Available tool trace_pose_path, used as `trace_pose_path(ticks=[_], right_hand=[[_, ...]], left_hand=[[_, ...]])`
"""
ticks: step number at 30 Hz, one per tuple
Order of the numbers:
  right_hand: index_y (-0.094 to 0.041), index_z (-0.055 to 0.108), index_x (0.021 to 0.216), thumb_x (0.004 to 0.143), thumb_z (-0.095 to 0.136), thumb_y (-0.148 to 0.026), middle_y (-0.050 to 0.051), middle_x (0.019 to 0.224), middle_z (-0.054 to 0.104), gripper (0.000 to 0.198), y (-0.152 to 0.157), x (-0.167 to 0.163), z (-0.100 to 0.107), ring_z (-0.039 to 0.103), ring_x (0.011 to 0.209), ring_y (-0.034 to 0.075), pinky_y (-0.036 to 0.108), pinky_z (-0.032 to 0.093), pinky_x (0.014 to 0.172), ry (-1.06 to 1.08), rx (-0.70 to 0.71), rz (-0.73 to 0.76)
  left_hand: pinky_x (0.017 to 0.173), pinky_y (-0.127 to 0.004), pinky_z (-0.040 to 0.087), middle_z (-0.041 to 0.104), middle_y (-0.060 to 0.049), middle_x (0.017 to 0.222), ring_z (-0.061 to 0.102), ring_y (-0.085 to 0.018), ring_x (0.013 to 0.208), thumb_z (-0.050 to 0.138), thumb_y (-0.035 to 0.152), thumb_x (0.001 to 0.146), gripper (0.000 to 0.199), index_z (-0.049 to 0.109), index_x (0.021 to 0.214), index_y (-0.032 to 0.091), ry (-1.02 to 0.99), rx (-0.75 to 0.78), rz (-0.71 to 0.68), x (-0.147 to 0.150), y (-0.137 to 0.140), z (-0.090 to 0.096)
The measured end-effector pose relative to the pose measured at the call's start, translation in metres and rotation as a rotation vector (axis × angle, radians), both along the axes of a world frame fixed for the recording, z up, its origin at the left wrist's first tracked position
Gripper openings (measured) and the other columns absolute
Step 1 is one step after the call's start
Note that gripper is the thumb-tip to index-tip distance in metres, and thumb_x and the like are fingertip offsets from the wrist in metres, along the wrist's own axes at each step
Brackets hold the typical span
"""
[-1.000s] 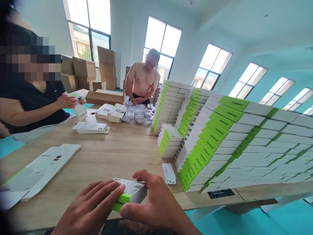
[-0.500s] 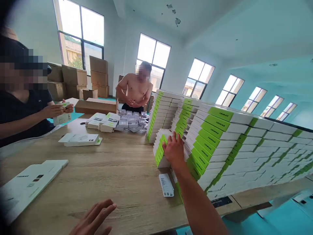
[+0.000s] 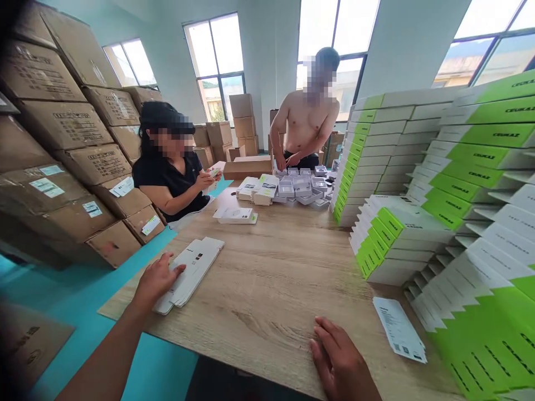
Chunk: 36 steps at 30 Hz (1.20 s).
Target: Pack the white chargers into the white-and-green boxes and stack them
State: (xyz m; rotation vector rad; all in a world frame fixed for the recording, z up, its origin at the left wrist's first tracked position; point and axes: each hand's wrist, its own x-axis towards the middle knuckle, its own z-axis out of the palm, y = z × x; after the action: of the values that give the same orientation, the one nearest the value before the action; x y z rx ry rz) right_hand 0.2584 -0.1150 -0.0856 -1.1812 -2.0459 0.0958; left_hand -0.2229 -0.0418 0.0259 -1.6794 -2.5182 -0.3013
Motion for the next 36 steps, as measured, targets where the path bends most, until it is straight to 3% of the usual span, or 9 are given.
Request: trace_pose_path(ticks=[6,11,14,17,20,25,29,32,36], right_hand=[[-0.024,0.077,0.102,0.093,0.064,-0.042,0.015,0.122,0.074,0.025,0.019,-0.035,0.050,0.071,0.110,0.033,0.053,0.058,0.095,0.303,-0.424,0.049],[-0.017,0.067,0.124,0.088,0.067,-0.059,0.012,0.107,0.074,0.055,0.059,-0.079,0.114,0.069,0.083,0.020,0.024,0.054,0.052,0.900,-0.911,0.359],[-0.014,0.072,0.106,0.086,0.070,-0.060,0.006,0.082,0.072,0.050,0.062,-0.087,0.125,0.061,0.064,0.014,0.021,0.049,0.047,1.195,-1.039,0.475],[-0.015,0.074,0.102,0.086,0.073,-0.058,0.004,0.079,0.071,0.047,0.049,-0.081,0.120,0.062,0.065,0.013,0.024,0.054,0.056,1.248,-1.005,0.494],[-0.013,0.077,0.094,0.084,0.073,-0.061,0.004,0.074,0.071,0.049,0.038,-0.066,0.116,0.062,0.063,0.013,0.025,0.053,0.058,1.002,-1.000,0.498],[-0.013,0.077,0.090,0.083,0.068,-0.071,0.005,0.072,0.071,0.059,0.031,-0.050,0.119,0.063,0.062,0.017,0.028,0.052,0.057,0.876,-0.939,0.311],[-0.020,0.066,0.117,0.090,0.048,-0.079,0.011,0.114,0.072,0.067,0.017,-0.066,0.115,0.069,0.099,0.024,0.036,0.056,0.080,1.122,-0.682,0.181],[-0.023,0.062,0.098,0.095,0.042,-0.075,0.008,0.093,0.072,0.056,0.007,-0.084,0.108,0.065,0.080,0.022,0.032,0.050,0.068,0.950,-0.465,-0.055],[-0.025,0.053,0.076,0.096,0.039,-0.074,0.003,0.066,0.062,0.054,0.008,-0.091,0.103,0.055,0.060,0.020,0.032,0.040,0.056,0.828,-0.390,-0.231]], left_hand=[[0.091,-0.043,0.054,0.061,-0.017,0.131,0.063,-0.033,0.115,0.040,0.043,0.102,0.044,0.055,0.133,0.017,-0.071,0.202,-0.237,0.039,-0.009,0.017],[0.083,-0.031,0.057,0.065,-0.009,0.124,0.067,-0.025,0.107,0.049,0.047,0.101,0.035,0.066,0.121,0.024,-0.429,0.276,-0.779,0.105,-0.016,0.024],[0.094,-0.042,0.056,0.057,-0.014,0.139,0.062,-0.034,0.119,0.071,0.063,0.082,0.070,0.056,0.141,0.027,-0.422,0.249,-0.913,0.135,-0.025,0.020],[0.109,-0.057,0.046,0.044,-0.018,0.155,0.048,-0.044,0.136,0.093,0.050,0.055,0.125,0.029,0.160,0.028,-0.259,0.228,-0.974,0.155,-0.037,0.012],[0.117,-0.061,0.035,0.042,-0.018,0.158,0.040,-0.043,0.142,0.081,0.020,0.060,0.122,0.016,0.163,0.026,-0.100,0.265,-1.016,0.165,-0.041,0.008],[0.119,-0.062,0.031,0.048,-0.014,0.157,0.044,-0.038,0.143,0.064,0.004,0.063,0.105,0.030,0.160,0.026,-0.052,0.247,-1.113,0.171,-0.038,0.023],[0.101,-0.050,0.054,0.074,-0.012,0.128,0.066,-0.035,0.120,0.058,0.027,0.093,0.043,0.063,0.136,0.024,-0.739,0.028,-0.973,0.188,-0.044,0.040],[0.074,-0.041,0.061,0.080,-0.010,0.093,0.075,-0.031,0.083,0.063,0.056,0.092,0.044,0.072,0.113,0.019,-1.415,-0.133,-0.736,0.214,-0.049,0.037],[0.054,-0.027,0.051,0.068,-0.001,0.066,0.063,-0.019,0.059,0.074,0.069,0.077,0.050,0.064,0.077,0.020,-1.444,0.304,-0.444,0.249,-0.044,0.018]])
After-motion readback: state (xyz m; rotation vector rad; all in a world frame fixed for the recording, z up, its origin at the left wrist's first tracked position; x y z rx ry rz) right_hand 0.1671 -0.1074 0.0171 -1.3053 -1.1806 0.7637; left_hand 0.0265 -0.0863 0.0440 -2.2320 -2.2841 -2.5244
